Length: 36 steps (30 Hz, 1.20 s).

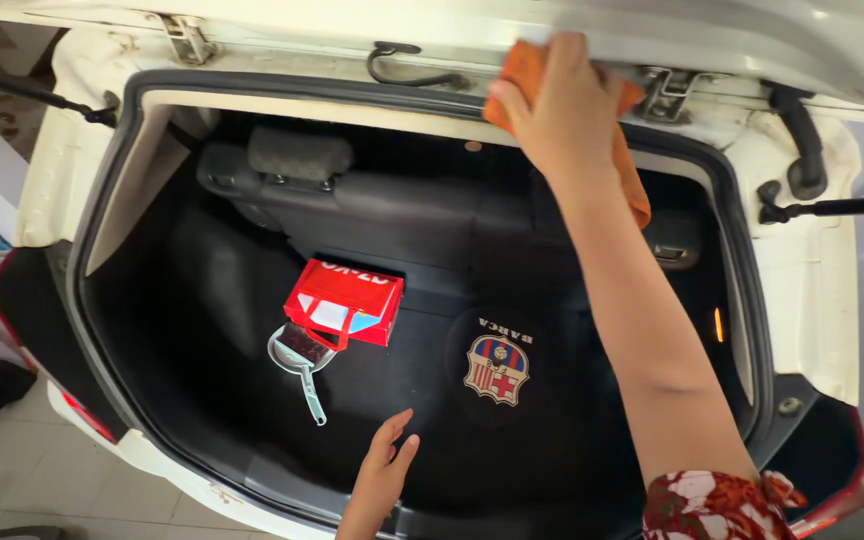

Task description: The person uses a handheld vacuum to clean the floor of a car trunk, moving a dustpan and a red shopping bag to reach different areas. After vacuuming, the person wipes the trunk interior and the trunk lid with an orange cloth.

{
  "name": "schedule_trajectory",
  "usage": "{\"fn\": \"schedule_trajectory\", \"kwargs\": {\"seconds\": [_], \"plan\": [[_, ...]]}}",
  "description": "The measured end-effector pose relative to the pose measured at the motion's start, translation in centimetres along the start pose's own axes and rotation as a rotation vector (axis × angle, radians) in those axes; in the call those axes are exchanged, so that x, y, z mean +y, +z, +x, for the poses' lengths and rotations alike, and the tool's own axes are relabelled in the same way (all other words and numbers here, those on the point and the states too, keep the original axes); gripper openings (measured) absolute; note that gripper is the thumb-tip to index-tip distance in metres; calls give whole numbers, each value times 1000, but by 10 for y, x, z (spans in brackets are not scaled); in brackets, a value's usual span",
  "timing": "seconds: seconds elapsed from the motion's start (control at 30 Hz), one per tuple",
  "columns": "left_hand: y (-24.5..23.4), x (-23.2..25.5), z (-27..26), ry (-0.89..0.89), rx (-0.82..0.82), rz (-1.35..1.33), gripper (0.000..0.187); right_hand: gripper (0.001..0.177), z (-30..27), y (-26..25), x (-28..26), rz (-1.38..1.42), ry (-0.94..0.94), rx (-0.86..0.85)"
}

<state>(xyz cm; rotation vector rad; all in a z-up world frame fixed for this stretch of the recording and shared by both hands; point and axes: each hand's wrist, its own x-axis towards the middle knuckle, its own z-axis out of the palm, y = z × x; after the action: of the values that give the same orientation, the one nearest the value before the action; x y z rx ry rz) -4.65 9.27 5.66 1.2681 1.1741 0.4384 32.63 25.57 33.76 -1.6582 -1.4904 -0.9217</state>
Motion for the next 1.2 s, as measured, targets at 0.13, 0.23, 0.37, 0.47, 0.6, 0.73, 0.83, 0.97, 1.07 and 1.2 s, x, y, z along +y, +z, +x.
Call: {"fn": "schedule_trajectory", "kwargs": {"seconds": [0.13, 0.23, 0.37, 0.47, 0.6, 0.73, 0.83, 0.97, 1.07, 1.2], "plan": [[-12, -9, 8, 22, -21, 37, 50, 61, -21, 10, -7, -325, 97, -7], [-16, -20, 9, 31, -30, 30, 51, 39, -2, 24, -15, 13, 390, -290], [-17, -31, 13, 1, -53, 15, 53, 20, 13, 34, -47, 302, 86, -302], [-13, -34, 15, 8, -28, -18, 53, 15, 13, 25, -48, 447, -168, -79], [-5, -24, 9, 52, -6, 5, 51, 29, 16, 17, -21, 326, -109, 323], [0, -14, -2, 110, 34, 0, 49, 46, 5, 43, -16, 165, -86, 91], [-2, -10, -15, 101, 83, -1, 48, 31, -1, 58, -24, 115, -67, -47], [-7, -10, -30, 92, 111, -16, 47, 36, 1, 60, -40, 515, -197, -32], [-19, -8, -29, 125, 133, -41, 47, 35, 10, 66, -65, 660, -282, 37], [-54, -9, -32, 177, 150, -43, 47, 30, 16, 102, -110, 345, -210, 165]]}}
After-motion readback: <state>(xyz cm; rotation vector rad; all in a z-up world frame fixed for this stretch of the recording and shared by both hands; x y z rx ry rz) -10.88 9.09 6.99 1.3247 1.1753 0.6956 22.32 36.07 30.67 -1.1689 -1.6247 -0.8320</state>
